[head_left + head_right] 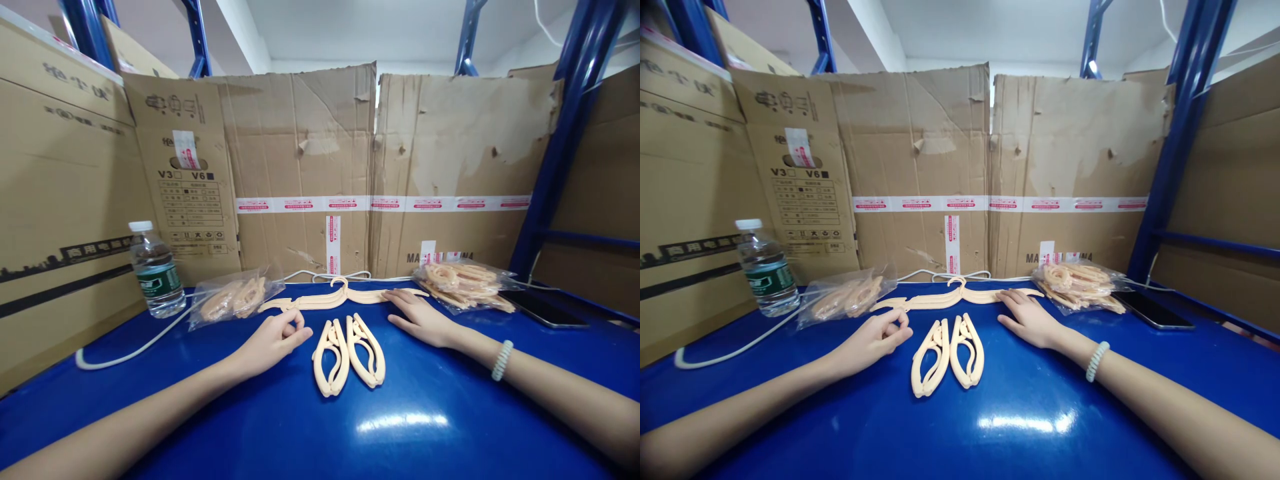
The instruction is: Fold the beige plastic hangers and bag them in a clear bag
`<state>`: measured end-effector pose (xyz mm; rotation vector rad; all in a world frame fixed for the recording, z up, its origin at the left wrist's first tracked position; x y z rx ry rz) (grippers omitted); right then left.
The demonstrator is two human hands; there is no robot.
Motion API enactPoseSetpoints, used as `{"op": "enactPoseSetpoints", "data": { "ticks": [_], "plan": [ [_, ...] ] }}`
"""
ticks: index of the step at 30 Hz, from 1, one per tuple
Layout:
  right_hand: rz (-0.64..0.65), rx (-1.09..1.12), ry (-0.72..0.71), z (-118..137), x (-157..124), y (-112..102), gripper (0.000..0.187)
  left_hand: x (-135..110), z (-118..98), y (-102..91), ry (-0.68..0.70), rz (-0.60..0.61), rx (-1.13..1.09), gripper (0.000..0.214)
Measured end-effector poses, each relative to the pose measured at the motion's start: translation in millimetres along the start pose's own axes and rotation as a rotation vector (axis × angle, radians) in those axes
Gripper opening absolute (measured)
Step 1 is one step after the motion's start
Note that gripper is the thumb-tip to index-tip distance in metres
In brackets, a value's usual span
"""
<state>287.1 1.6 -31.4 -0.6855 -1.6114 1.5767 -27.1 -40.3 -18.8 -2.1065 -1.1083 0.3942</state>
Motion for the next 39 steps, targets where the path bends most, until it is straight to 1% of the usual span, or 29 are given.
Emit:
{"op": "enactPoseSetpoints", "data": {
  "ticks": [2,3,8,12,17,21,23,25,28,31,34,36,37,38,39],
  "plan": [
    [0.026,0.012,0.014,-2,0,2,0.056,1,2,1.8,0.008,0.023,-0.096,0.034],
    [0.019,0.013,0.013,-2,0,1,0.054,1,3,2.3,0.016,0.027,-0.135,0.035],
    [-0.079,0.023,-0.04,6,-4,-8,0.041,-1,3,1.3,0.046,-0.009,-0.185,0.04],
    [-0.11,0.077,-0.079,9,-5,-12,0.032,-4,3,-1.9,0.038,-0.063,-0.16,0.045],
    [-0.059,0.142,-0.09,12,-8,-13,0.024,-6,-3,-2.9,0.089,-0.035,-0.02,0.054],
    [-0.079,0.128,-0.106,17,-12,-18,0.018,-8,-7,-4.9,0.042,-0.07,0.0,0.051],
    [-0.104,0.126,-0.088,19,-13,-21,0.017,-10,-9,-6.7,0.024,-0.097,-0.02,0.044],
    [-0.135,0.123,-0.054,18,-15,-26,0.018,-10,-10,-7.8,0.002,-0.086,-0.1,0.037],
    [-0.204,0.136,-0.008,13,-21,-40,0.019,-11,-12,-9.6,-0.003,-0.061,-0.268,0.042],
    [-0.293,0.17,0.017,8,-29,-57,0.022,-14,-17,-12.0,0.017,-0.094,-0.357,0.051],
    [-0.369,0.219,0.007,9,-35,-70,0.024,-19,-25,-7.2,-0.006,-0.078,-0.333,0.058],
    [-0.4,0.253,-0.001,16,-38,-74,0.025,-22,-28,-0.1,-0.038,-0.042,-0.275,0.063],
    [-0.407,0.264,-0.002,20,-39,-75,0.026,-23,-28,3.0,-0.059,-0.044,-0.254,0.065],
    [-0.405,0.27,-0.001,25,-40,-76,0.027,-24,-28,4.9,-0.084,-0.074,-0.25,0.064],
    [-0.396,0.271,0.001,29,-40,-75,0.027,-26,-27,5.7,-0.112,-0.128,-0.275,0.06]
  ]
}}
Point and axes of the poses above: each hand's wrist, its own x-axis towards the middle knuckle, its own y-axis out of the palm, z = x × y, the point moved 4 cm from there along x, towards the middle knuckle, and after that the axes turned 12 degrees about z, right-handed, at the moved point
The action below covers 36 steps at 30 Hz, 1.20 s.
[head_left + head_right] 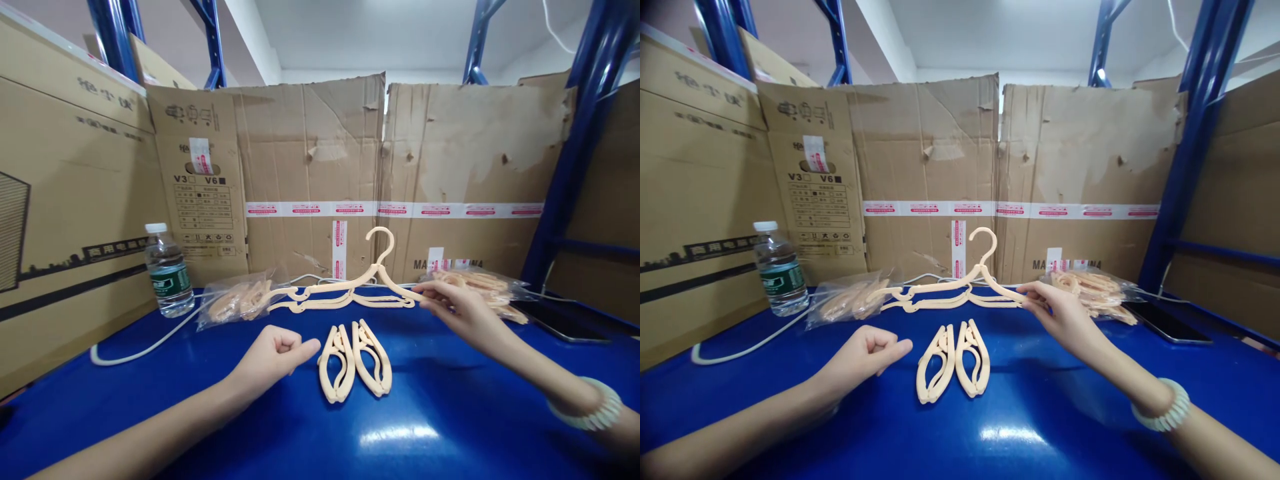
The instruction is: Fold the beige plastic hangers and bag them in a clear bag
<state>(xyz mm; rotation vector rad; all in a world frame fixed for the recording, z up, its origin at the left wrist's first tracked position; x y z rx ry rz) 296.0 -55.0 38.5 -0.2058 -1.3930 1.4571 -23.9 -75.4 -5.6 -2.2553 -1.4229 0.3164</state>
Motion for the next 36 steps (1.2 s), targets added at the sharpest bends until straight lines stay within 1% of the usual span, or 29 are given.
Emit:
{"op": "enactPoseSetpoints", "data": {
  "ticks": [2,3,4,5,7,9,11,13,14,17,18,21,23,25,28,32,36],
  "plan": [
    [0.019,0.001,0.005,8,-3,2,0.026,-2,3,-2.1,-0.044,-0.148,-0.135,0.046],
    [0.025,0.005,0.004,10,-5,3,0.026,-3,4,-3.3,-0.059,-0.214,-0.227,0.047],
    [0.029,0.006,0.002,12,-7,3,0.024,-4,5,-3.9,-0.068,-0.257,-0.314,0.055],
    [0.037,0.005,-0.003,13,-9,4,0.023,-4,5,-3.9,-0.069,-0.276,-0.383,0.064],
    [0.085,0.008,-0.02,14,-13,7,0.019,-4,4,-2.6,-0.043,-0.265,-0.432,0.074],
    [0.178,0.025,-0.035,16,-16,13,0.016,-3,3,0.0,0.003,-0.218,-0.353,0.079],
    [0.264,0.057,-0.038,20,-19,20,0.015,-5,1,4.0,0.06,-0.159,-0.182,0.079],
    [0.307,0.079,-0.039,27,-21,26,0.015,-8,-2,8.1,0.129,-0.117,0.032,0.073],
    [0.314,0.082,-0.042,30,-22,28,0.015,-10,-5,9.9,0.172,-0.104,0.138,0.066],
    [0.311,0.043,-0.099,39,-24,33,0.015,-15,-12,14.6,0.302,-0.057,0.378,0.036],
    [0.308,-0.001,-0.142,41,-24,34,0.016,-16,-13,15.5,0.332,-0.042,0.421,0.031],
    [0.261,-0.26,-0.276,45,-26,34,0.024,-16,-12,16.0,0.362,-0.032,0.475,0.032],
    [0.197,-0.461,-0.301,44,-28,34,0.027,-14,-11,15.6,0.352,-0.055,0.493,0.031],
    [0.14,-0.605,-0.276,42,-30,33,0.027,-13,-10,15.2,0.32,-0.073,0.483,0.031],
    [0.111,-0.732,-0.234,41,-33,34,0.029,-13,-11,13.6,0.254,-0.096,0.417,0.03],
    [0.081,-0.863,-0.181,43,-34,36,0.034,-13,-13,8.8,0.156,-0.125,0.307,0.027],
    [0.07,-0.924,-0.108,43,-34,36,0.037,-12,-13,6.3,0.15,-0.113,0.233,0.028]
  ]
}}
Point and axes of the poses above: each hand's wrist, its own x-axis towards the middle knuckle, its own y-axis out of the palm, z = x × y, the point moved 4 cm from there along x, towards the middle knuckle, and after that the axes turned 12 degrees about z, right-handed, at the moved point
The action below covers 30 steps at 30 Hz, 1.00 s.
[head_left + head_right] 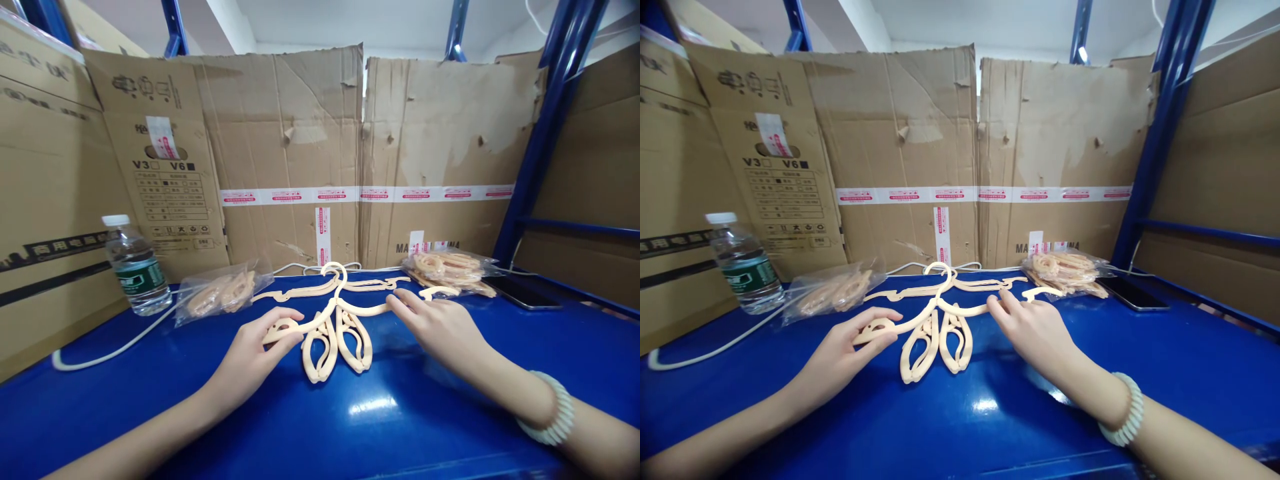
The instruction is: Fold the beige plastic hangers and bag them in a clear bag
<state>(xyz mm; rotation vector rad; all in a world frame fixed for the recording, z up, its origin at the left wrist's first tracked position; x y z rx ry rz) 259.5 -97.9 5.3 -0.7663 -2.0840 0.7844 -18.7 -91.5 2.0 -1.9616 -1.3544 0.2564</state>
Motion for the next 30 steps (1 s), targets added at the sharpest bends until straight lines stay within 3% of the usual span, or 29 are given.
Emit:
{"op": "enactPoseSetpoints", "data": {
  "ticks": [6,12,17,21,30],
  "plan": [
    [0.017,0.188,-0.001,-1,0,4,0.036,-1,0,5.3,0.03,0.053,-0.029,0.027],
    [-0.038,0.815,0.009,-7,4,10,0.044,-2,-3,8.4,0.07,0.083,-0.035,0.025],
    [0.083,1.265,0.036,-21,11,22,0.033,-1,-2,7.0,0.015,0.024,-0.117,0.031],
    [0.098,1.507,0.129,-31,13,29,0.033,1,1,9.3,-0.058,-0.012,-0.255,0.034],
    [0.087,2.063,0.223,0,13,25,0.044,2,-2,22.9,-0.033,-0.002,-0.509,0.039]
  ]
}}
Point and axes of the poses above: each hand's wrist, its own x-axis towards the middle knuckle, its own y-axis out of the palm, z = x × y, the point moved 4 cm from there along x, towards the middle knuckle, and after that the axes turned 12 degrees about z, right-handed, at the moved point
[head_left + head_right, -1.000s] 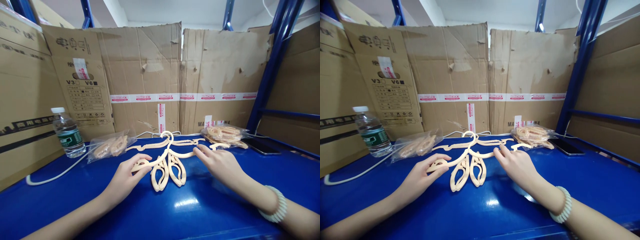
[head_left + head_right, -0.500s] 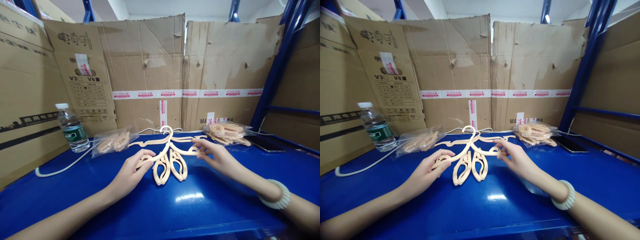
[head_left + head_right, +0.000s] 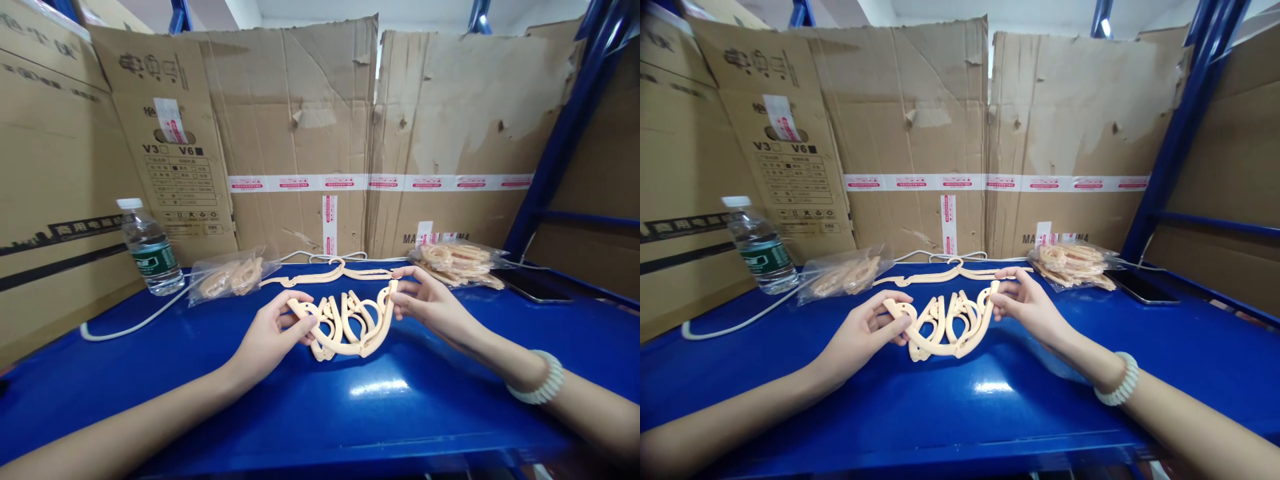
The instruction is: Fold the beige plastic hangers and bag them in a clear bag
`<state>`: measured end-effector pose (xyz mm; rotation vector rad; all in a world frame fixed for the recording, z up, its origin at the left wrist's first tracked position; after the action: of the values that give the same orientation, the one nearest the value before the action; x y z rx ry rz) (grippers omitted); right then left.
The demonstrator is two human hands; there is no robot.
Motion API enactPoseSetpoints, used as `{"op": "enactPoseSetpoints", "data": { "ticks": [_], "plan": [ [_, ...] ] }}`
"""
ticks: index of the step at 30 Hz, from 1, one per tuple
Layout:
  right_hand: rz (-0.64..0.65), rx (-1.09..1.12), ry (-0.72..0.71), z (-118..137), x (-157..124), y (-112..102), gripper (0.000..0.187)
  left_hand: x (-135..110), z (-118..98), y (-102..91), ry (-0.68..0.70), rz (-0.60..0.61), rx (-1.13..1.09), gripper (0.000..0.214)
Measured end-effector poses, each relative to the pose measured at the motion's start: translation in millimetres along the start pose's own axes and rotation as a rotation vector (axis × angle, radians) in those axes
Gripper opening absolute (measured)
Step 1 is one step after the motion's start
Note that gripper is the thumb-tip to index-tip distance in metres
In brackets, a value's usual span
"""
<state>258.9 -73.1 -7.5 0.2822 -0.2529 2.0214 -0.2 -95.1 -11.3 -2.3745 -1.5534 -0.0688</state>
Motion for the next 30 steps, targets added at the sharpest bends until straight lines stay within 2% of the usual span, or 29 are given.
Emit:
{"op": "enactPoseSetpoints", "data": {
  "ticks": [3,5,8,10,12,17,19,25,30],
  "plan": [
    [0.086,0.045,-0.048,3,0,14,0.037,-2,-2,7.8,0.026,0.043,-0.028,0.037],
    [0.177,-0.029,-0.06,5,0,24,0.028,-3,-2,12.0,0.035,0.083,-0.033,0.037],
    [0.382,-0.195,-0.029,8,-3,40,0.017,-5,-2,14.1,0.058,0.107,-0.01,0.039],
    [0.502,-0.253,-0.008,10,-7,48,0.02,-6,-1,13.1,0.091,0.095,0.022,0.042],
    [0.562,-0.28,-0.002,12,-10,54,0.025,-7,-1,10.8,0.134,0.057,0.061,0.043],
    [0.582,-0.306,-0.002,12,-14,56,0.033,-11,-4,1.8,0.206,-0.115,0.186,0.04],
    [0.596,-0.321,0.005,12,-15,57,0.035,-12,-5,0.9,0.219,-0.118,0.25,0.032],
    [0.626,-0.332,0.043,13,-17,57,0.042,-12,-14,10.7,0.335,0.046,0.345,0.007],
    [0.619,-0.321,0.068,12,-19,55,0.048,-14,-20,21.0,0.407,0.209,0.376,0.023]
  ]
}}
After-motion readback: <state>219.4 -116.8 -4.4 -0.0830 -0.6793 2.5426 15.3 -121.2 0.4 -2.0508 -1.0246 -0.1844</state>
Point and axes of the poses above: each hand's wrist, its own x-axis towards the middle knuckle, its own y-axis out of the palm, z = x × y, the point moved 4 cm from there along x, towards the middle knuckle, and after that the axes turned 12 degrees about z, right-handed, at the moved point
